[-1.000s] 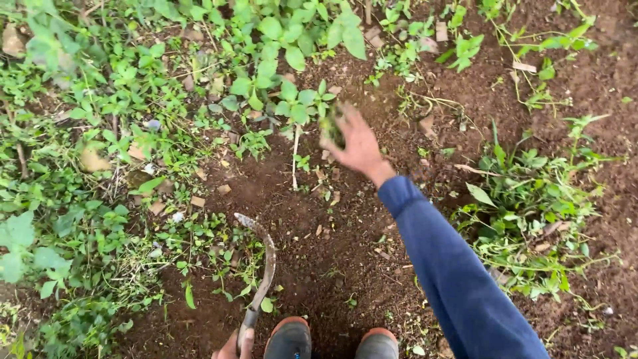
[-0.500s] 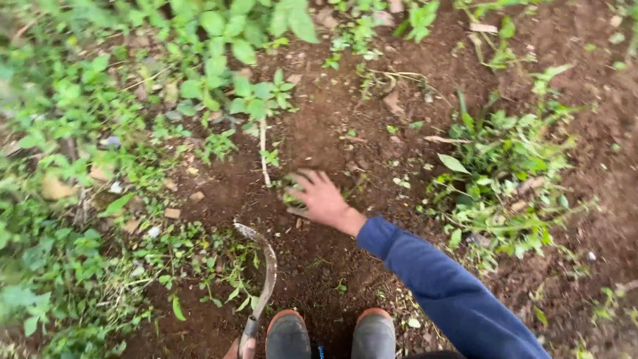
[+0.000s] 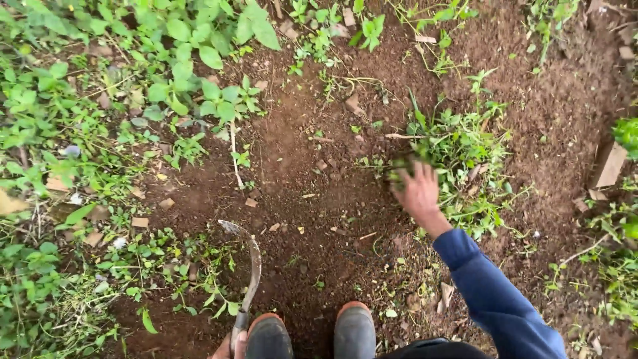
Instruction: Clearing weeds from a patch of soil using a hand sickle and manual pulling.
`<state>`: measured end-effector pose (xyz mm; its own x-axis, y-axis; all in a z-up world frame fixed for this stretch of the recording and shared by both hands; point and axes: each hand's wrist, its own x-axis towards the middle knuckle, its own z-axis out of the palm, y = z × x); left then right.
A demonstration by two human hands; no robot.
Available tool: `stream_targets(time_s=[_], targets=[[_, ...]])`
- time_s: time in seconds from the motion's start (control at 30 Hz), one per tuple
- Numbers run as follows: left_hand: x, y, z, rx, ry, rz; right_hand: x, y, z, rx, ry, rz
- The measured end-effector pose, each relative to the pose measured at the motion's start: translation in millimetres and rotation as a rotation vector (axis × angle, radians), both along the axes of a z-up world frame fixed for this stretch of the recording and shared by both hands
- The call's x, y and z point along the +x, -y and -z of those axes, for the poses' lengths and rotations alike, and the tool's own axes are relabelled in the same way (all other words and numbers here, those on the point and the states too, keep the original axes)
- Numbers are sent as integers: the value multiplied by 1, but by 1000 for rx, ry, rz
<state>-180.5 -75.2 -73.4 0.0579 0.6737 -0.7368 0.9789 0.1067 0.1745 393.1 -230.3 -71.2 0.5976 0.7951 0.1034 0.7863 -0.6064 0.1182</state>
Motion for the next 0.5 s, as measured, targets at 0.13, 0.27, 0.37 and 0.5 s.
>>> stream_targets(time_s=[0.13,0.27,0.37,0.5], targets=[[18,-3,-16,93,3,-5,-15,-63,-33,-25,-43,27],[40,-10,-46,37,-25,35,-33,-163,-29,83,-320,-313],[39,-12,-31,14,8,72,-29,-198,-10,-66,-416,-358],[41,-13,-53,-5,-27,93,-24,-165,19,59,-235,-504]])
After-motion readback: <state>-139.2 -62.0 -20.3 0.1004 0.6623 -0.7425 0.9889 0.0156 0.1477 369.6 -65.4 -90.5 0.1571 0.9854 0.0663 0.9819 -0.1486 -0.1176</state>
